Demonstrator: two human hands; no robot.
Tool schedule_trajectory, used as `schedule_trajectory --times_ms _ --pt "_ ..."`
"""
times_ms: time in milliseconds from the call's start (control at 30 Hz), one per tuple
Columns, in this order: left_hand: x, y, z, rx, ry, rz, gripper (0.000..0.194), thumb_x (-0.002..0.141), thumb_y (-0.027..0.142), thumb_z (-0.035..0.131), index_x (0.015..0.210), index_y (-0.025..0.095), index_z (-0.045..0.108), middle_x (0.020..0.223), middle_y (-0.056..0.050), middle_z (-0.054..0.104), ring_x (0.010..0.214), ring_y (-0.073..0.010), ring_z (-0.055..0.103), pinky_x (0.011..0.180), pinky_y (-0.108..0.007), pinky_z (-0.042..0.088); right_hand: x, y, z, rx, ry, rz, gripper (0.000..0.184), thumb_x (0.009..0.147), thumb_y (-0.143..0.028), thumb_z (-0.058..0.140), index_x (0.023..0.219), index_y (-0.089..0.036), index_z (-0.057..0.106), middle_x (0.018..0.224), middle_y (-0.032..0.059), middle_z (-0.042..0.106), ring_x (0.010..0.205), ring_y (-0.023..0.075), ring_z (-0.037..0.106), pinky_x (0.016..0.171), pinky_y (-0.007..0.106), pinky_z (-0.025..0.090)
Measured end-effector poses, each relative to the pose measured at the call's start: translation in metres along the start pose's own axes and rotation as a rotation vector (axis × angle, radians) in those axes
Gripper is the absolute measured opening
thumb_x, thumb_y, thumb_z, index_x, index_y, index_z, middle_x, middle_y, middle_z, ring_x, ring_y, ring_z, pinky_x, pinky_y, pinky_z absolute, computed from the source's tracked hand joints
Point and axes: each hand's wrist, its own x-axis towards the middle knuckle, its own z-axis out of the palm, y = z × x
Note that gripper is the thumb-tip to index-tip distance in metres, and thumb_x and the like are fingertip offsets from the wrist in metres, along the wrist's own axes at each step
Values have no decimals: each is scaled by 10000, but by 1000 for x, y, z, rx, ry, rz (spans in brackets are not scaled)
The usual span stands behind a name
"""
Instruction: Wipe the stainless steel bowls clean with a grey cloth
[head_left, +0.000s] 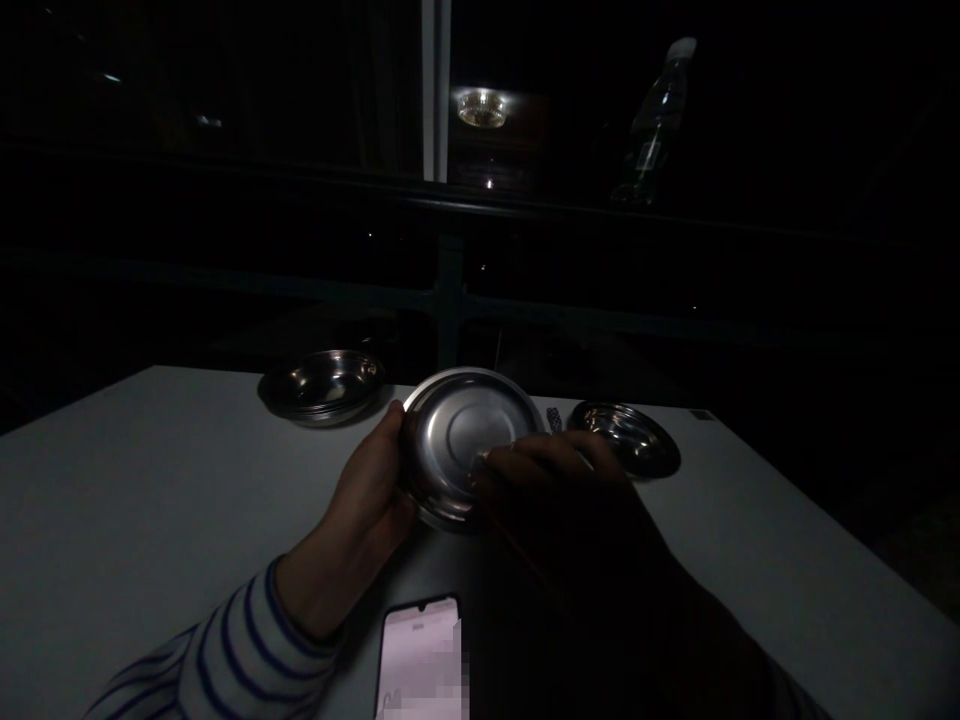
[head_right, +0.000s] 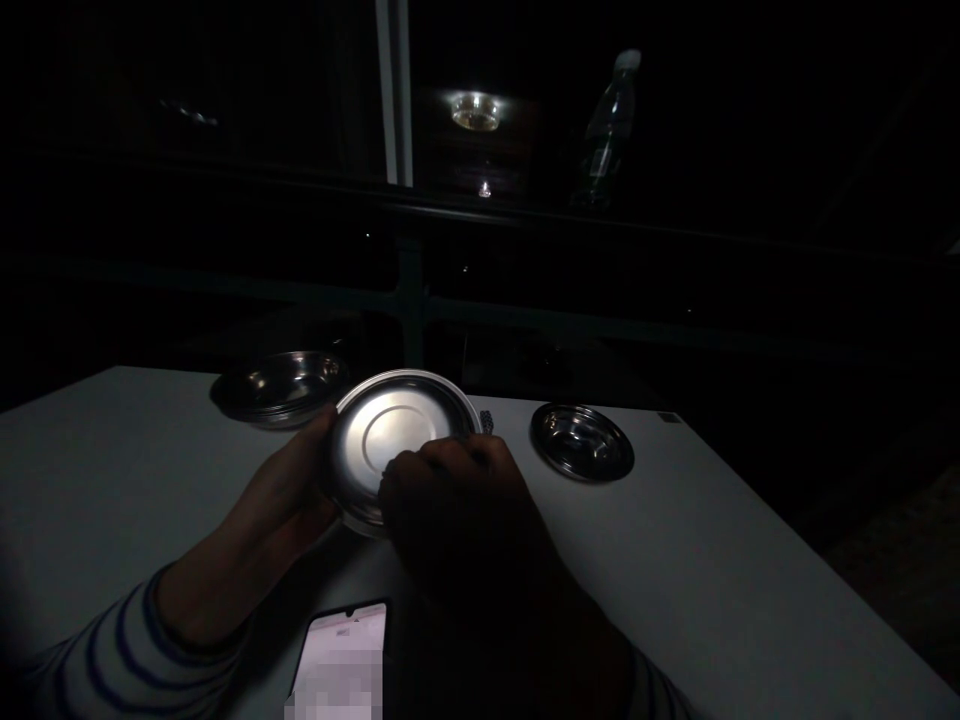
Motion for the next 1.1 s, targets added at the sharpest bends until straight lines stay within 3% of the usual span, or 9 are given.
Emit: schedule_trajectory --times_ms 567,767,1100 --pt "1 1 0 4 19 0 221 805 257 484 918 101 592 743 -82 666 604 -158 618 528 -250 509 1 0 -2 20 -1 -41 104 784 -156 514 842 -198 589 934 -1 623 815 172 493 692 360 310" --pt "-1 1 2 -23 34 16 208 812 269 466 783 113 600 639 -60 645 526 -152 598 454 -237 489 0 -1 -1 14 26 -17 125 781 -141 508 860 -193 591 950 5 623 823 172 489 685 353 310" --pt "1 3 0 9 23 20 230 826 268 434 825 106 597 619 -55 633 516 -148 591 476 -250 503 1 1 -2 10 35 -20 115 790 -143 505 838 -197 594 927 2 630 813 167 493 688 354 313"
